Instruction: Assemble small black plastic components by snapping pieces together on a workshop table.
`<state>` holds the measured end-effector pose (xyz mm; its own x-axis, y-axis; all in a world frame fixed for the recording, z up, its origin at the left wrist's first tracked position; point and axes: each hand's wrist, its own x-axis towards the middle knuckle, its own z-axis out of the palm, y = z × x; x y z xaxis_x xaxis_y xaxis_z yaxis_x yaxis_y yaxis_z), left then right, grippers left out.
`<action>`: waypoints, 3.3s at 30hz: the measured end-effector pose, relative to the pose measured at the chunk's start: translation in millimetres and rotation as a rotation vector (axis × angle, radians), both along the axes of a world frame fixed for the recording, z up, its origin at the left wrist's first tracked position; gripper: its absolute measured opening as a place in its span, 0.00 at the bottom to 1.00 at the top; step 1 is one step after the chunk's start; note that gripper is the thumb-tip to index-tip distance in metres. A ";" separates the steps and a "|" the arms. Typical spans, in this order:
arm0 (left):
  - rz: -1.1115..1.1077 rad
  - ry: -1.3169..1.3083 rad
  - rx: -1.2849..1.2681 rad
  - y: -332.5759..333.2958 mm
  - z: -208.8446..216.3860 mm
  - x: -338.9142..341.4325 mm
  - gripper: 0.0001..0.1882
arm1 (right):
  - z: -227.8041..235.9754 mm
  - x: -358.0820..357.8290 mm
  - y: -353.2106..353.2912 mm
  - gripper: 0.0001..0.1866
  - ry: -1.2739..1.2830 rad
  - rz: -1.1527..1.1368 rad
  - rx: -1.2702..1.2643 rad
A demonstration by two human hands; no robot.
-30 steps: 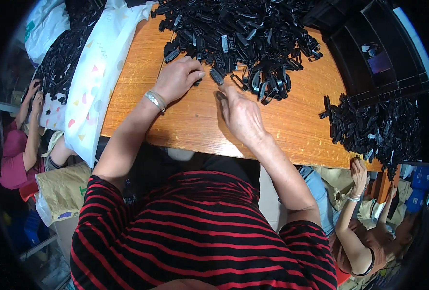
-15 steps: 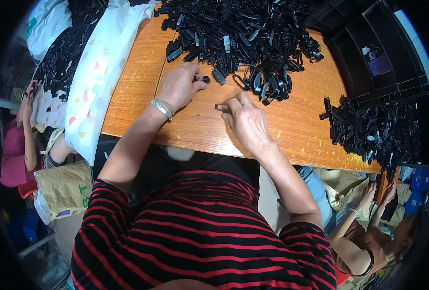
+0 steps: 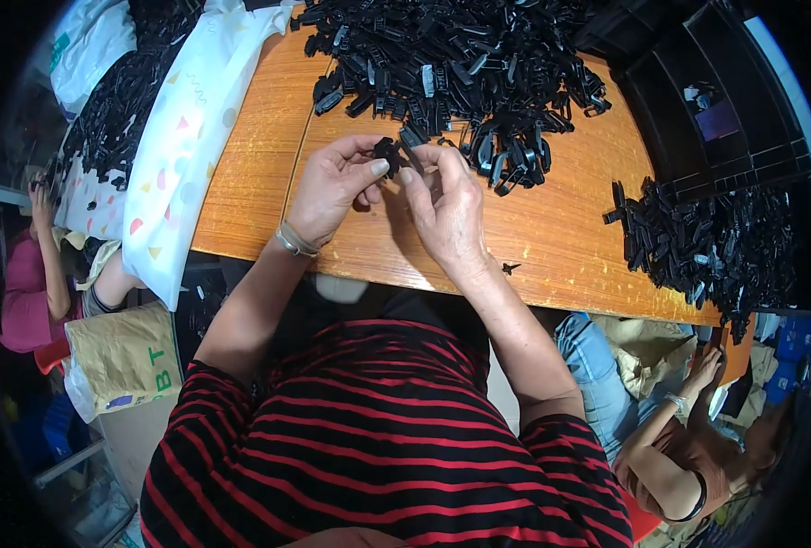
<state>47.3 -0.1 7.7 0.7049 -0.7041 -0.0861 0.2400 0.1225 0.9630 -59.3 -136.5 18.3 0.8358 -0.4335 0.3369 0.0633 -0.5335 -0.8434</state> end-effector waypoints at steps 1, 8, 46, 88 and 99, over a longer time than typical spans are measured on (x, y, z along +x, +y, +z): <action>0.000 -0.016 0.007 0.4 0.6 -0.8 0.17 | -0.3 1.3 0.9 0.11 -0.030 0.010 -0.009; 0.032 -0.026 -0.028 1.4 0.4 -4.1 0.18 | -2.6 7.4 -0.3 0.10 -0.090 0.039 -0.099; 0.012 -1.459 0.453 -43.1 -11.9 34.0 0.09 | -10.5 15.1 -55.1 0.13 0.393 -0.105 -0.768; -0.140 -1.390 0.478 -37.4 -4.8 38.3 0.10 | -7.7 -23.9 -40.7 0.12 0.384 0.063 -0.562; -0.065 0.036 -0.002 -19.1 -15.2 3.3 0.14 | -8.0 -14.1 -17.2 0.09 0.045 -0.058 -0.028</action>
<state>50.6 -19.2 -7.5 0.6537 -0.7488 -0.1096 0.2823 0.1070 0.9533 -73.4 -153.8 10.3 0.8242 -0.4726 0.3121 -0.0065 -0.5589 -0.8292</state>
